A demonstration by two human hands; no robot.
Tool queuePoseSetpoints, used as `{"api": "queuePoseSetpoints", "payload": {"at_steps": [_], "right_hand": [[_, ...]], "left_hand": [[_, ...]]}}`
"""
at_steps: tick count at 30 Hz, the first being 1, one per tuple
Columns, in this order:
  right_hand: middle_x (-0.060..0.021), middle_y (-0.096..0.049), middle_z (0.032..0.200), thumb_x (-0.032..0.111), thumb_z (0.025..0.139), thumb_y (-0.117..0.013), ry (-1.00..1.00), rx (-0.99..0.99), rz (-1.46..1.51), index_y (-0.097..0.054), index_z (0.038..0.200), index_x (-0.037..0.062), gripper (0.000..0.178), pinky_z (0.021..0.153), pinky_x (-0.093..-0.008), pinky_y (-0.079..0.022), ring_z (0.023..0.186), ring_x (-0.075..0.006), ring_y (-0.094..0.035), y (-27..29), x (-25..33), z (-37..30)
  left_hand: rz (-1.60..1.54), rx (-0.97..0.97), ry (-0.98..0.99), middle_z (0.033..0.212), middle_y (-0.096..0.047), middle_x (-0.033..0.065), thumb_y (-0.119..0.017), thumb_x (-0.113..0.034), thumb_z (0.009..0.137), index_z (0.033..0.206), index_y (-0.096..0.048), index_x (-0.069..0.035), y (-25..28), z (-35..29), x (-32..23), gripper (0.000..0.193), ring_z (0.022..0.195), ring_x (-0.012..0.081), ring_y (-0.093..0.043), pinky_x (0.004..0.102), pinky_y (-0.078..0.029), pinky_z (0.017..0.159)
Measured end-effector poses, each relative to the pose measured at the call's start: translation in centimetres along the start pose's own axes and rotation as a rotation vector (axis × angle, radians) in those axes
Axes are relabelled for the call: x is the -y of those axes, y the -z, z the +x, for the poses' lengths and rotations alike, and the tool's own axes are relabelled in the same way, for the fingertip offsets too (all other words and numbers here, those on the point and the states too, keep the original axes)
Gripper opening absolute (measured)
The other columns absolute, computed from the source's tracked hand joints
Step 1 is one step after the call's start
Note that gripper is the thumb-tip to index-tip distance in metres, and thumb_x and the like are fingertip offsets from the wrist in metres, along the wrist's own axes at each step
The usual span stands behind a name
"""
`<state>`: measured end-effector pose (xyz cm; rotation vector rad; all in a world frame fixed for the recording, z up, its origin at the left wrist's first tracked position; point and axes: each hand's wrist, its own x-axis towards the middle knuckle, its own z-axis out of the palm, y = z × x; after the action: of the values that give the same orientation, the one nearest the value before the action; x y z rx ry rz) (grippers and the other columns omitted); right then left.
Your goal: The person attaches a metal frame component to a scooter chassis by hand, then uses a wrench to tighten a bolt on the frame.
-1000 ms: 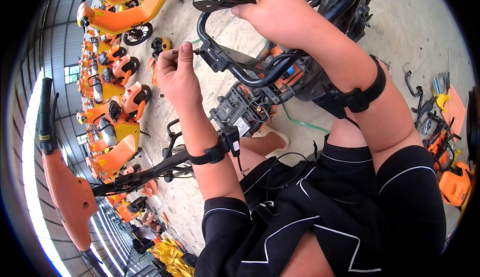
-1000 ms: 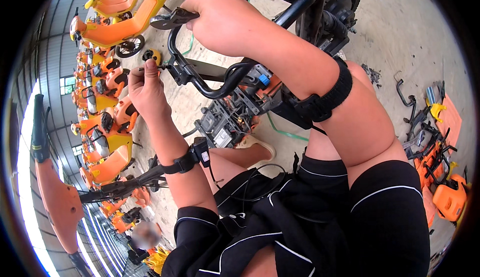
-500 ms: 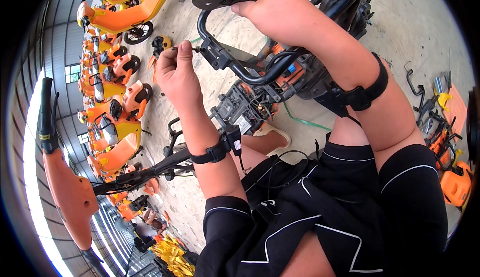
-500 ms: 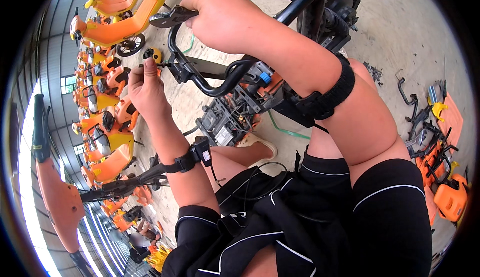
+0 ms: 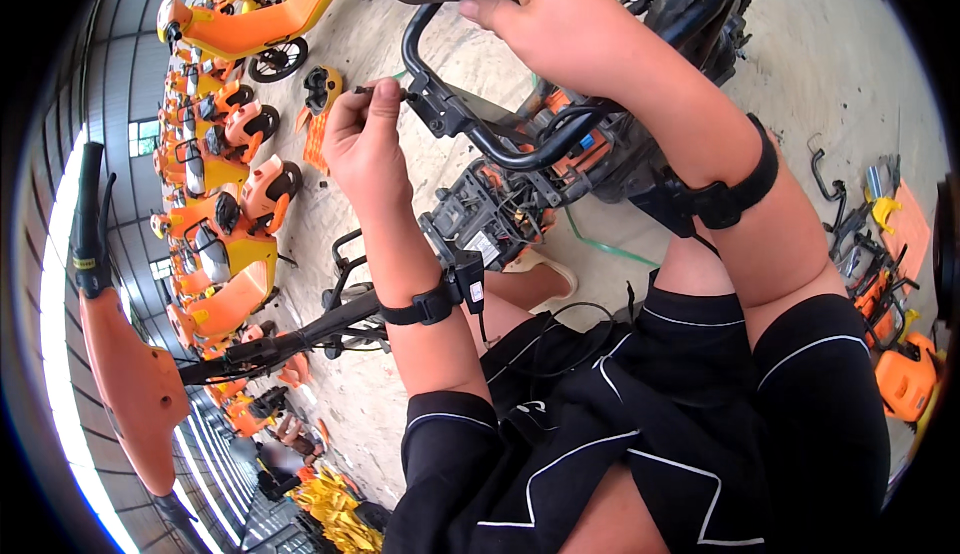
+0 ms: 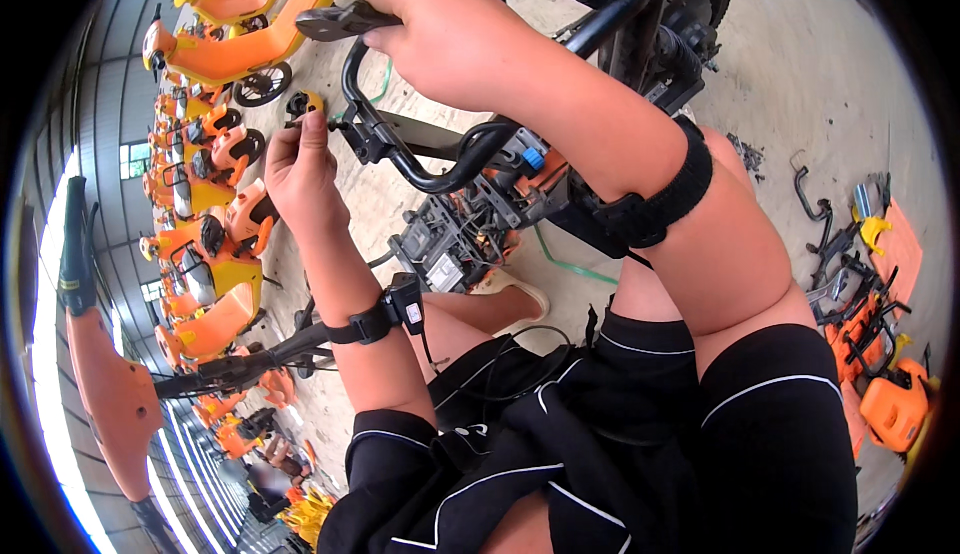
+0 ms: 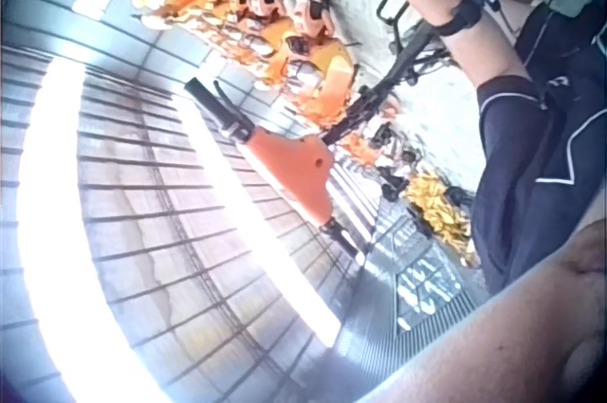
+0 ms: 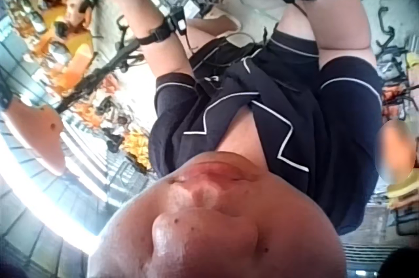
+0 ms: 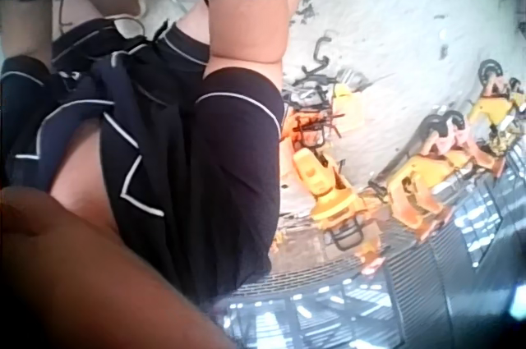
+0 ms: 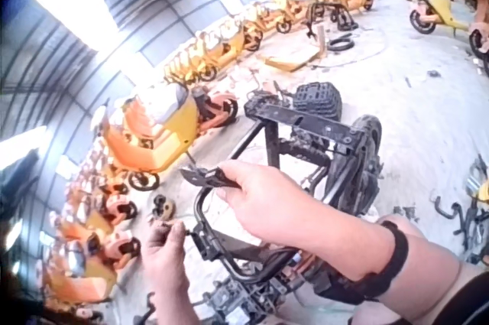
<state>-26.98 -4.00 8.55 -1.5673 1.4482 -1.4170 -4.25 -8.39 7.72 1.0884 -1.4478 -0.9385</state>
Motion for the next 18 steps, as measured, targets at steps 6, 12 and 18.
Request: {"api": "queuePoseSetpoints", "payload": {"at_steps": [6,12,18], "right_hand": [[-0.0211,-0.067,0.092,0.018,0.096,-0.056,-0.009,-0.043,-0.076,-0.062,0.122,0.0017,0.031,0.078,-0.0426,-0.05,0.085,-0.035,-0.064,-0.7,-0.6,0.0],[-0.0181,-0.062,0.081,0.008,0.094,-0.048,0.05,-0.138,-0.101,-0.061,0.109,-0.0011,0.022,0.069,-0.0391,-0.049,0.069,-0.0289,-0.061,-0.4,-1.1,0.3],[-0.0189,-0.064,0.103,-0.004,0.092,-0.047,0.361,-0.196,-0.155,-0.055,0.136,0.0011,0.045,0.089,-0.0402,-0.048,0.098,-0.0344,-0.061,-0.8,-0.9,0.1]], "left_hand": [[0.099,-0.03,-0.05,0.066,-0.049,-0.0074,-0.074,-0.021,0.093,0.097,-0.065,-0.004,-0.6,0.2,0.4,0.02,0.054,0.0017,-0.038,0.0194,-0.026,0.048],[0.134,0.077,-0.041,0.071,-0.051,-0.0077,-0.065,-0.022,0.1,0.113,-0.069,-0.003,0.0,-0.5,0.4,0.023,0.058,0.001,-0.038,0.0194,-0.027,0.051],[0.045,-0.042,-0.042,0.076,-0.06,-0.0042,-0.074,-0.013,0.093,0.097,-0.071,0.002,-0.3,-0.9,1.0,0.015,0.068,0.0028,-0.046,0.0187,-0.037,0.064]]}}
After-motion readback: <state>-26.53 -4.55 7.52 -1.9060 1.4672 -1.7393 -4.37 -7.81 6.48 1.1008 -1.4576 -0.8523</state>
